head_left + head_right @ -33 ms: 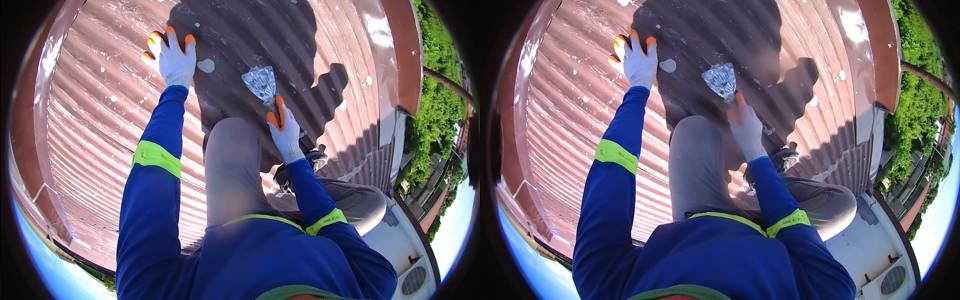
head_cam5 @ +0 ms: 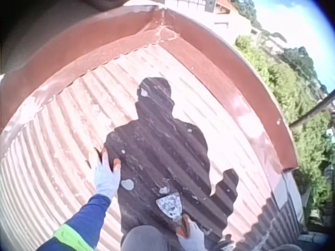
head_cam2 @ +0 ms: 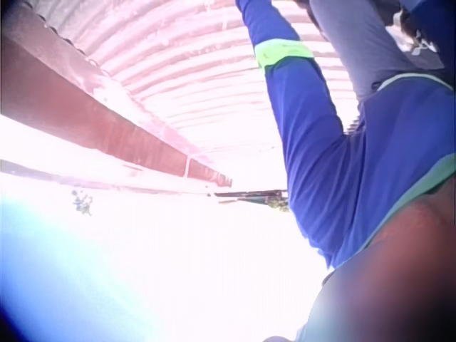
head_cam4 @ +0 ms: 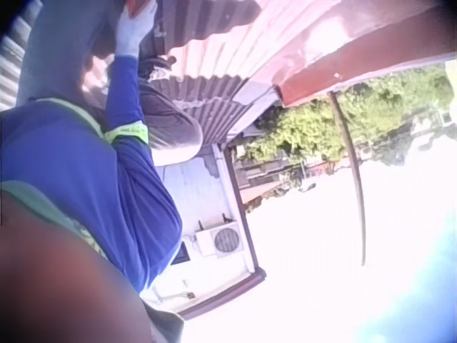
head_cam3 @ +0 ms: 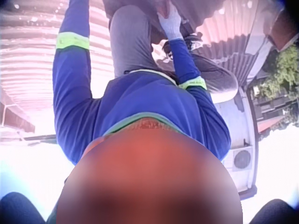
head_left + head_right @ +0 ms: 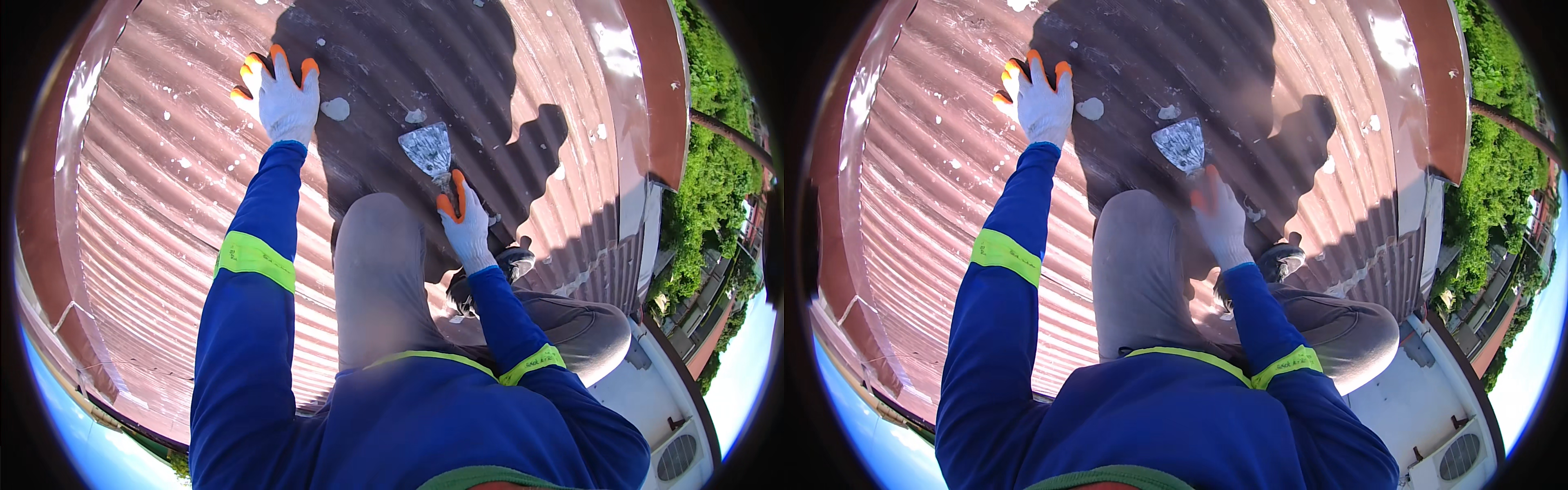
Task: The person scrapes old sealant from a corrugated metal roof using a putty knife, then uses a power drill to fasten a metal flashing strip along the roof edge. The person moves along the roof surface to reach different sections while another worker is visible nearby.
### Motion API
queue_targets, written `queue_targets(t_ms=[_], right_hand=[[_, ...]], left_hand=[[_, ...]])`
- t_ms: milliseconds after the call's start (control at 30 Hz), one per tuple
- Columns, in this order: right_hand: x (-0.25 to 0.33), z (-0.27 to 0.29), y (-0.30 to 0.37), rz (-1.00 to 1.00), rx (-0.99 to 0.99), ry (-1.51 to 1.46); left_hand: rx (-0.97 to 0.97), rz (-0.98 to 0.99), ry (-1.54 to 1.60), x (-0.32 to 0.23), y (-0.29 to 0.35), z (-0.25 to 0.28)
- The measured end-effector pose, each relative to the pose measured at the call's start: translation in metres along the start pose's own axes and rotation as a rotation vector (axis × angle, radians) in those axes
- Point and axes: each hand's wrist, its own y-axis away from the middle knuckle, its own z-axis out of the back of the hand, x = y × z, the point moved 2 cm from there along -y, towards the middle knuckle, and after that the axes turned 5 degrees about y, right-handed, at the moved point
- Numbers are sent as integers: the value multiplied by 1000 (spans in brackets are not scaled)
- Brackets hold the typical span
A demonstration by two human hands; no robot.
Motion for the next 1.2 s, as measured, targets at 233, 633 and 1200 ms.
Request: queue_targets(t_ms=[233,633,1200], right_hand=[[-34,-14,-16,122,144,211],[43,-11,-75,185,121,-205],[-15,13,-24,171,-128,78]], left_hand=[[-17,-7,-22,2,2,-4],[56,62,-17,4,0,-7],[38,32,-41,1,0,-1]])
